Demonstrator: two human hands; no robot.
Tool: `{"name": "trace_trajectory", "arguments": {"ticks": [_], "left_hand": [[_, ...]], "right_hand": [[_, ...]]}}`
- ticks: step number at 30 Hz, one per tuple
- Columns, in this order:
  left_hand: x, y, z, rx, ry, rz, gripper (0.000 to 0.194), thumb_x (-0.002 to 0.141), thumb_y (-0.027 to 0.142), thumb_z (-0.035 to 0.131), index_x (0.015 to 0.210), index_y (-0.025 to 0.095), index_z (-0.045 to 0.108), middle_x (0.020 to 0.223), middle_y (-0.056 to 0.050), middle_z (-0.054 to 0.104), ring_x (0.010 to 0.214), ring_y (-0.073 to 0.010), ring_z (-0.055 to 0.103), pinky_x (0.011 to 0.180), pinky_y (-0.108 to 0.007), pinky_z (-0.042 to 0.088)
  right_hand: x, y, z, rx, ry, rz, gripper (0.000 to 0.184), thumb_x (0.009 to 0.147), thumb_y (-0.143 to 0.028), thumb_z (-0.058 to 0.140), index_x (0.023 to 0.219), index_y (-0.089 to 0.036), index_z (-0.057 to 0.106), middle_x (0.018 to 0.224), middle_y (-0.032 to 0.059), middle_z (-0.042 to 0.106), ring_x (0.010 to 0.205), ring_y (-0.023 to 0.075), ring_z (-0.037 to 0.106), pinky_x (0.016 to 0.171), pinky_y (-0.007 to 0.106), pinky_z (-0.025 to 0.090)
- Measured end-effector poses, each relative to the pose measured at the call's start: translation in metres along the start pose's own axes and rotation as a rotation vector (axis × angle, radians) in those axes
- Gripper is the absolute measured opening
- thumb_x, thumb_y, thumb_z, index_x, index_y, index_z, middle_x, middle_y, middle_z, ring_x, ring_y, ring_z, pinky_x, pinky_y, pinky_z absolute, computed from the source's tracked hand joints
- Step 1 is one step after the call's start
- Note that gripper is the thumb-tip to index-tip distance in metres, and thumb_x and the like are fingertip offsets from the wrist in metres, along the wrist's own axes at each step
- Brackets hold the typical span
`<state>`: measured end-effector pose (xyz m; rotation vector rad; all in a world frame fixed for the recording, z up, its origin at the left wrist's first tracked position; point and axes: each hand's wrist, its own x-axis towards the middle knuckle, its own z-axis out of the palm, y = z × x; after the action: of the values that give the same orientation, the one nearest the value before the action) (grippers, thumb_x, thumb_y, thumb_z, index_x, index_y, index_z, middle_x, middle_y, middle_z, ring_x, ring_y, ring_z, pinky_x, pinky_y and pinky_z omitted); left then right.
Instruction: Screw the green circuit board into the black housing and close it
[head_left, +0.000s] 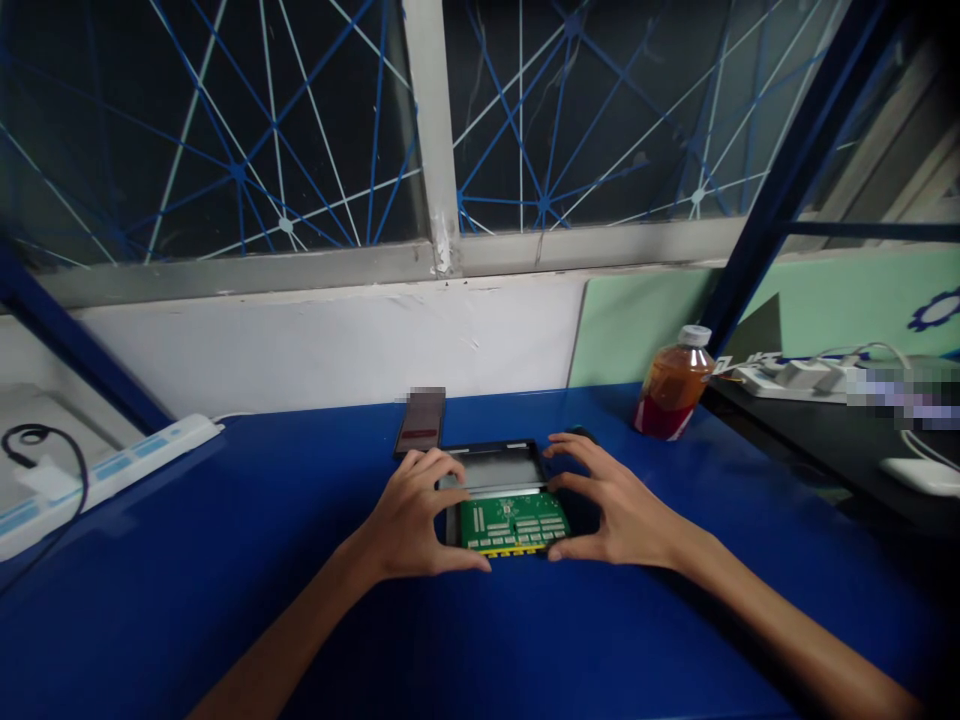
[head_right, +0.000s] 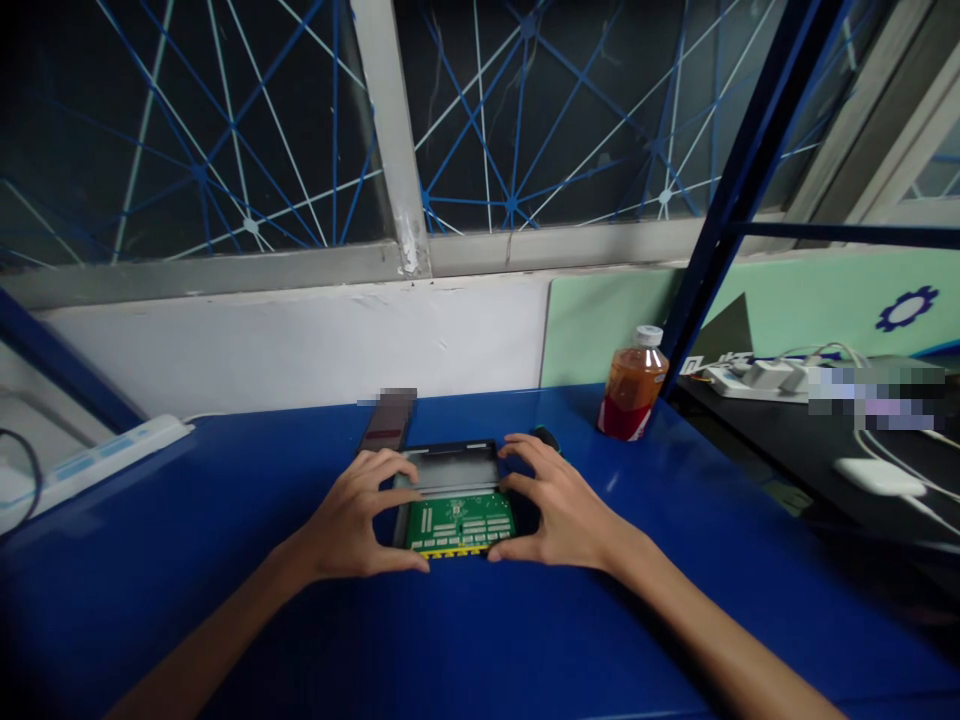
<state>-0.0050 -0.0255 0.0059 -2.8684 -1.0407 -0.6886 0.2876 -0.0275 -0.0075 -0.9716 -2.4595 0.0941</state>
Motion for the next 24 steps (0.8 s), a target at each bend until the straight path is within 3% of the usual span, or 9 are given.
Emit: {"name": "trace_trajectory", "arguments": {"ticks": [24], "left_hand": [[-0.0005, -0.0052, -0.0074, 0.008, -0.101, 0.002, 0.059, 0.056, 0.069, 0.070, 0.093, 0.024, 0.065, 0.102, -0.007, 0.057, 0.095, -0.0307, 0.052, 0.079, -0.046, 0.041]], "right_hand": [[-0.0014, 0.0022, -0.0037, 0.040, -0.058, 0.020, 0.069, 0.058, -0.069, 0.069, 0.102, -0.015, 0.066, 0.128, 0.0163, 0.048, 0.127, 0.0349, 0.037, 0.101, 0.053, 0.037]]}}
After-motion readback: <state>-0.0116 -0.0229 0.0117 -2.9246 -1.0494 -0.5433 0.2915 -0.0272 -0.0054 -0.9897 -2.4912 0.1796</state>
